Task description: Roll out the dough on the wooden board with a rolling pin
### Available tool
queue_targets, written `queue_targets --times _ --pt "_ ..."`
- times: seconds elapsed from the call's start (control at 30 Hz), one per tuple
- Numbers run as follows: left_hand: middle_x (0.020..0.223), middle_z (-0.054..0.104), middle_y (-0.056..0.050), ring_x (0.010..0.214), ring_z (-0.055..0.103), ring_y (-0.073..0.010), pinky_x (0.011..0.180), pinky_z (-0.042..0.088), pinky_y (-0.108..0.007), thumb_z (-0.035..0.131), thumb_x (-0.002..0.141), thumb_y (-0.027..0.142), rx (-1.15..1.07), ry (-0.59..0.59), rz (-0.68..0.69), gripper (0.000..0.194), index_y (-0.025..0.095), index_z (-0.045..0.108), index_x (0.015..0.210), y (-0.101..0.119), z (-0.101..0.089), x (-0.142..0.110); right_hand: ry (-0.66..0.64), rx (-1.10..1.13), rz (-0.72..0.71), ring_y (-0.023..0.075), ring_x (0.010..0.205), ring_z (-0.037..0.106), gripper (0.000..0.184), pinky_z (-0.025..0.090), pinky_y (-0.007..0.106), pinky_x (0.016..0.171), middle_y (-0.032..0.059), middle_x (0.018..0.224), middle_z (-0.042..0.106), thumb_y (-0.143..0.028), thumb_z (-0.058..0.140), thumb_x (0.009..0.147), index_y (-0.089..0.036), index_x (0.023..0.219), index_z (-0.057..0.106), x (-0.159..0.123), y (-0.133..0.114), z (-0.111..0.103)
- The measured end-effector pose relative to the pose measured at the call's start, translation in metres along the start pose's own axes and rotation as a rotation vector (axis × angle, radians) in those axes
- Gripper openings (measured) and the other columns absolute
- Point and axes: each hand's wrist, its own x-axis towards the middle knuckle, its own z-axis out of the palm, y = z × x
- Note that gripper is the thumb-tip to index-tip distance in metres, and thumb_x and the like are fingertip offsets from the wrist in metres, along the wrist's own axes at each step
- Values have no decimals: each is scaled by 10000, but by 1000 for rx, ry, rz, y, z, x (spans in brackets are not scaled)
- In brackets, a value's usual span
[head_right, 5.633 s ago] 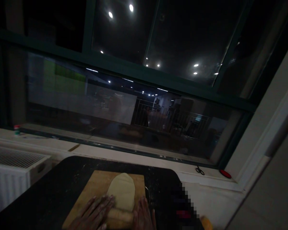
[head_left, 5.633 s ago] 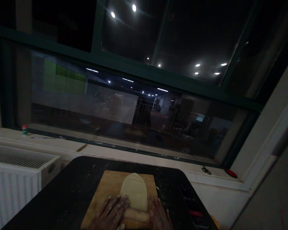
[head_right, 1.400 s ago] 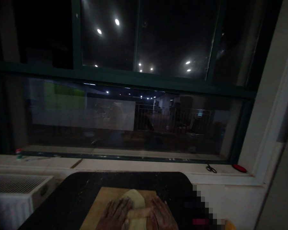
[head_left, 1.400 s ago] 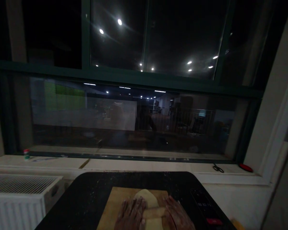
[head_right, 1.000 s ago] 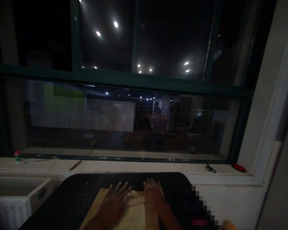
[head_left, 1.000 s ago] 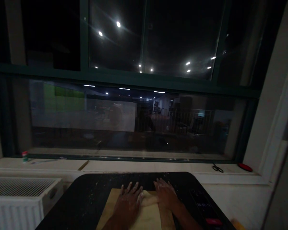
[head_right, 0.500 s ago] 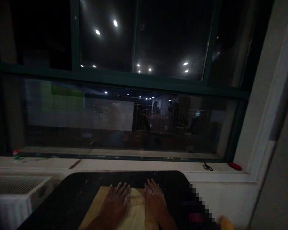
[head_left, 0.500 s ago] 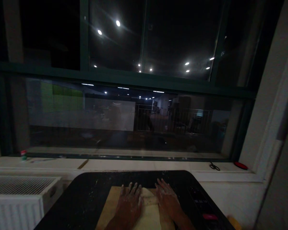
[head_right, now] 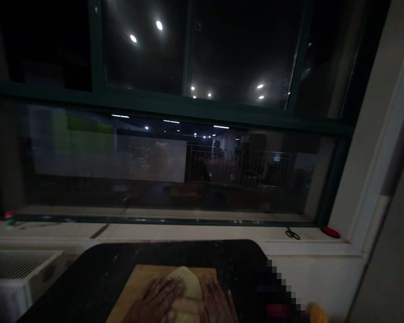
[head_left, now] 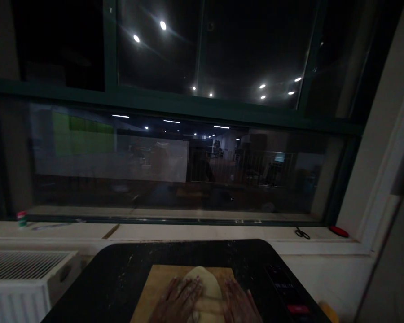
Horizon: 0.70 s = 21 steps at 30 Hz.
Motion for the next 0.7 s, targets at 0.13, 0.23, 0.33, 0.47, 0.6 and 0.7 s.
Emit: queue_targets --times 0.13,0.23,0.33,0.47,0.6,0.7 --pt "1558 472 19 1422 470 -238 1158 427 -469 396 1060 302 -139 -157 -191 483 357 415 1540 -18 9 44 -274 -34 62 295 1473 368 500 287 623 1220 40 1561 412 -266 390 980 -324 1459 520 73 -22 -60" --pt "1536 500 -25 1431 452 -293 1141 407 -591 426 1028 274 -188 -310 -367 470 344 502 1487 -34 20 73 -307 -59 193 300 1488 351 503 315 625 1192 97 1572 426 -321 284 1032 -209 1458 525 122 -32 -71" --pt "1546 482 -59 1444 422 -336 1120 384 -658 453 1002 276 -175 -364 -450 488 324 510 1485 -43 28 88 -293 -58 225 304 1479 376 517 332 629 1176 84 1557 465 -393 252 1050 -225 1434 554 145 -32 -64" --pt "1580 420 -82 1471 374 -355 1146 321 -693 429 991 303 -163 -337 -466 527 269 475 1515 -37 28 80 -274 -62 228 269 1485 370 462 337 569 1190 35 1577 437 -330 333 1026 -274 1421 566 128 -33 -62" --pt "1562 460 -53 1444 428 -336 1162 353 -638 432 1005 305 -134 -197 -355 513 275 475 1515 -18 21 57 -192 -118 198 237 1455 416 458 339 524 1204 49 1547 458 -249 364 1000 -251 1403 581 75 -33 -62" --pt "1530 519 -9 1405 488 -258 1212 325 -528 423 1032 266 -65 -43 -226 501 300 443 1531 -6 8 38 -1 -212 15 236 1334 562 418 459 446 1134 70 1422 594 -217 416 976 -254 1306 668 26 -32 -51"
